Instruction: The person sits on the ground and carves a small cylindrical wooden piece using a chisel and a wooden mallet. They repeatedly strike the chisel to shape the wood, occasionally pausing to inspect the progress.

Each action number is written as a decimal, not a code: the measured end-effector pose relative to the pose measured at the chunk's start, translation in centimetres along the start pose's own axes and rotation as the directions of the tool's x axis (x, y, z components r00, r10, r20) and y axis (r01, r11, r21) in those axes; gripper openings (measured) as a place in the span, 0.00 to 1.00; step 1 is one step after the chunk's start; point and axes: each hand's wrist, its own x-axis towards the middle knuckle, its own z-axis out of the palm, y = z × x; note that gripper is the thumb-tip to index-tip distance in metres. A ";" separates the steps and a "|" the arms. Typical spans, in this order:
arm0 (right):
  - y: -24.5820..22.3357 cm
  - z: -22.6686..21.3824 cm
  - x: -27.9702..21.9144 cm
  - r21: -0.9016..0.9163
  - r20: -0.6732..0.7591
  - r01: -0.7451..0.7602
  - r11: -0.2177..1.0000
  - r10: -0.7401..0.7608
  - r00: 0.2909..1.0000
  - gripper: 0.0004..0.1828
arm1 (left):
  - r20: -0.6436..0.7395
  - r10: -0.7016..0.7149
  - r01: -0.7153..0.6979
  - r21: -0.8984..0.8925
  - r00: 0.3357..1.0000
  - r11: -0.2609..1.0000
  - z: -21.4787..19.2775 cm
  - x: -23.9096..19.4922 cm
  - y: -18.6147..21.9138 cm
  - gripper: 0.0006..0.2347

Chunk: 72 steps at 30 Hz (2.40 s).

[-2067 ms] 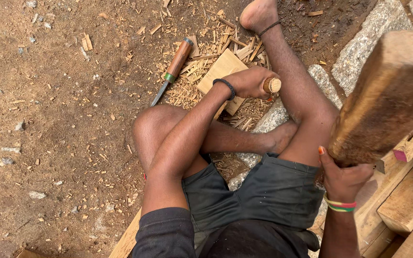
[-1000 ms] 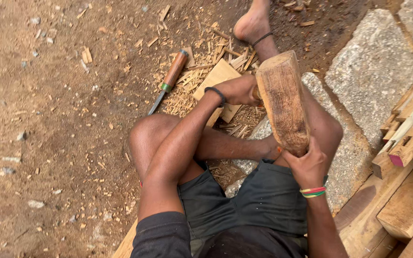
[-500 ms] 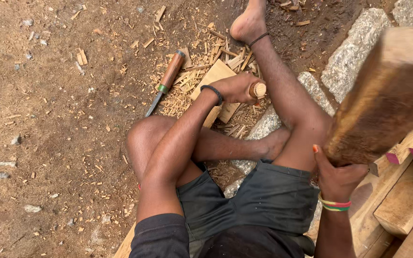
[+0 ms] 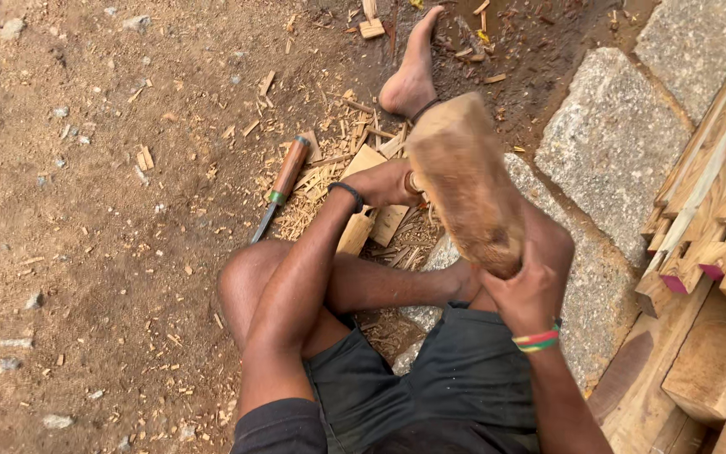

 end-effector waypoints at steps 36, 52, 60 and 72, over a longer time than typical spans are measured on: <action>1.6 1.4 2.3 0.016 0.044 -0.119 0.993 0.118 0.992 0.32 | -0.027 -0.183 0.185 0.113 0.983 0.976 -0.1 -1.6 -1.8 0.21; 2.0 4.0 2.5 -0.078 0.036 0.025 0.997 -0.022 0.999 0.39 | -0.189 -0.205 0.228 0.109 0.960 0.967 -0.1 -2.6 -3.0 0.33; 3.3 4.0 3.9 -0.342 0.356 -0.015 0.940 0.144 0.923 0.32 | -0.180 -0.386 0.421 0.243 0.905 0.874 0.5 -3.9 -5.6 0.26; 11.9 -3.2 -5.6 0.079 0.163 -0.612 0.787 0.595 0.787 0.29 | -0.547 -0.289 0.271 -0.115 0.785 0.956 4.5 -3.3 -5.4 0.13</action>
